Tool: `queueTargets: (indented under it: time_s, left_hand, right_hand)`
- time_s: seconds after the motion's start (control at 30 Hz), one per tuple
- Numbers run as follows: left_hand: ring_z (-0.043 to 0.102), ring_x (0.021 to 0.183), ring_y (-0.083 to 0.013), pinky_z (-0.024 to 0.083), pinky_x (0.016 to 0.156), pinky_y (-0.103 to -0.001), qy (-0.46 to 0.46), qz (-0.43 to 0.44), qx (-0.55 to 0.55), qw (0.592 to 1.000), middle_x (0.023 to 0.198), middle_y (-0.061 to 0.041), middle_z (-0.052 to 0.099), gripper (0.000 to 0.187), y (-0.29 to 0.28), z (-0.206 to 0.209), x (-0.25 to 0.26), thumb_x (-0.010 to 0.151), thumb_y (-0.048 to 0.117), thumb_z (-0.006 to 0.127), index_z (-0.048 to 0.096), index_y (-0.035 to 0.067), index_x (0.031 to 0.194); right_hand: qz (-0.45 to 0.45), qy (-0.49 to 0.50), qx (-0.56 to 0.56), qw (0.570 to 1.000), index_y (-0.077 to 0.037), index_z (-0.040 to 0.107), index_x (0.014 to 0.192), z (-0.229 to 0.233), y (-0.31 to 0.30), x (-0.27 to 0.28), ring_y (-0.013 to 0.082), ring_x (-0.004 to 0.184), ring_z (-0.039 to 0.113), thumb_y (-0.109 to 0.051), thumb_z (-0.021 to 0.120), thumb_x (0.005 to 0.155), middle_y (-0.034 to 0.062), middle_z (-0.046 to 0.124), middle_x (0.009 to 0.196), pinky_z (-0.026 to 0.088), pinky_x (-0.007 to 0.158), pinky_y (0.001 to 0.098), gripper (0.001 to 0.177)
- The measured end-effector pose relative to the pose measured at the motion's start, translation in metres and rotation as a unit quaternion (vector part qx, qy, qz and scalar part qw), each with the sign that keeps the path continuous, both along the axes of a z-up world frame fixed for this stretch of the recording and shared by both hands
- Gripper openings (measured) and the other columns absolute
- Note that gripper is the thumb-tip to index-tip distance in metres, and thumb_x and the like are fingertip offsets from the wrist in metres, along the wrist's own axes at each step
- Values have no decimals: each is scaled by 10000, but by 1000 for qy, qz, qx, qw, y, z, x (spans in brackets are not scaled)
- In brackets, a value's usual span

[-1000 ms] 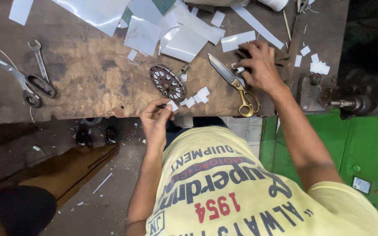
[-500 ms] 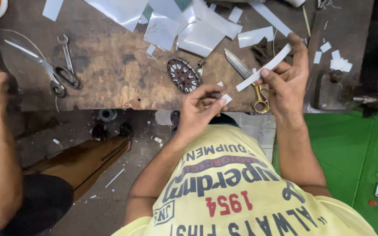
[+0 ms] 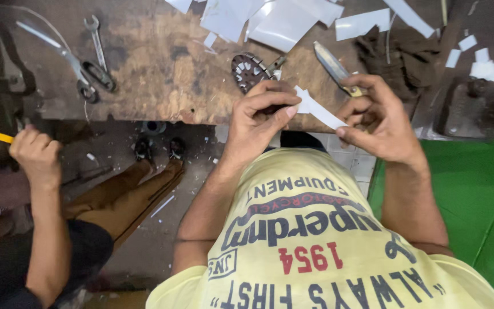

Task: The person uses a pair of scissors to cut white rectangular sheets into smaller strips and pieces. They repeatedly pick up sheets, cut them, and place the cut pieces onto a circular metal component on the workbench.

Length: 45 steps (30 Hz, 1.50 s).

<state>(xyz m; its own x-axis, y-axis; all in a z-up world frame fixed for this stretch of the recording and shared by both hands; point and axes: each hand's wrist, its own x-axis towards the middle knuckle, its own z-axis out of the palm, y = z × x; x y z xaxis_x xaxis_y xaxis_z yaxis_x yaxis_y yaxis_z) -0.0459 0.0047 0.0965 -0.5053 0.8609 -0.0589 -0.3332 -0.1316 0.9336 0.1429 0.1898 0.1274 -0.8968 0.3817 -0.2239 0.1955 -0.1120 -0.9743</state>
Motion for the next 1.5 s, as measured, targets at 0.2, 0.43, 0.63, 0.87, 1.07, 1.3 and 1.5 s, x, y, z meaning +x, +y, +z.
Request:
queueTargets:
  time_s: [0.2,0.43,0.63,0.87,1.07,1.3,1.5]
  left_hand:
    - [683,1068,-102,579,908,-240,64,-43,4,997,1184,-102,701,164,-4,-3,-14,1000,-34,701,739,-30,1160]
    - [702,800,-70,586,708,-203,-58,-76,-52,994,926,-59,745,237,-5,-9,-11,907,-24,764,708,-18,1138]
    - [706,866,-84,606,784,-222,-80,-49,-31,995,965,-74,742,145,-3,-15,-4,917,-59,787,727,-33,1046]
    - [722,882,-101,629,807,-244,-107,-43,-18,993,963,-76,735,146,0,-21,-2,902,-79,789,719,-24,1017]
    - [733,843,-110,642,768,-248,-89,-40,-44,994,925,-82,742,137,2,-20,-2,891,-88,789,729,-25,996]
    - [718,846,-108,616,764,-240,-79,-25,-34,996,950,-95,742,158,5,-23,-3,891,-90,791,728,-35,1024]
    - [720,878,-112,615,791,-244,-105,-4,-23,994,987,-93,738,174,5,-27,-2,906,-95,782,715,-41,1057]
  right_hand:
    - [63,10,-12,998,26,409,1422,-5,15,8,135,761,707,67,737,822,136,716,885,569,641,244,686]
    - [110,6,2,994,29,476,1377,-17,33,13,137,788,729,55,757,820,138,743,893,592,693,255,624]
    - [95,-2,12,995,43,536,1333,-24,42,16,148,779,735,48,755,844,160,751,919,587,654,256,536]
    - [83,2,21,996,53,554,1315,-29,48,19,178,801,745,41,755,863,182,741,933,632,686,298,495]
    - [42,-9,28,999,61,558,1296,-29,51,23,191,865,742,68,761,876,193,725,952,632,781,313,467]
    - [28,-8,23,999,66,562,1279,-32,52,20,189,858,742,83,758,877,192,724,954,628,758,302,448]
    - [19,-3,7,1000,79,564,1250,-32,50,19,181,860,736,88,751,896,191,724,954,621,770,294,401]
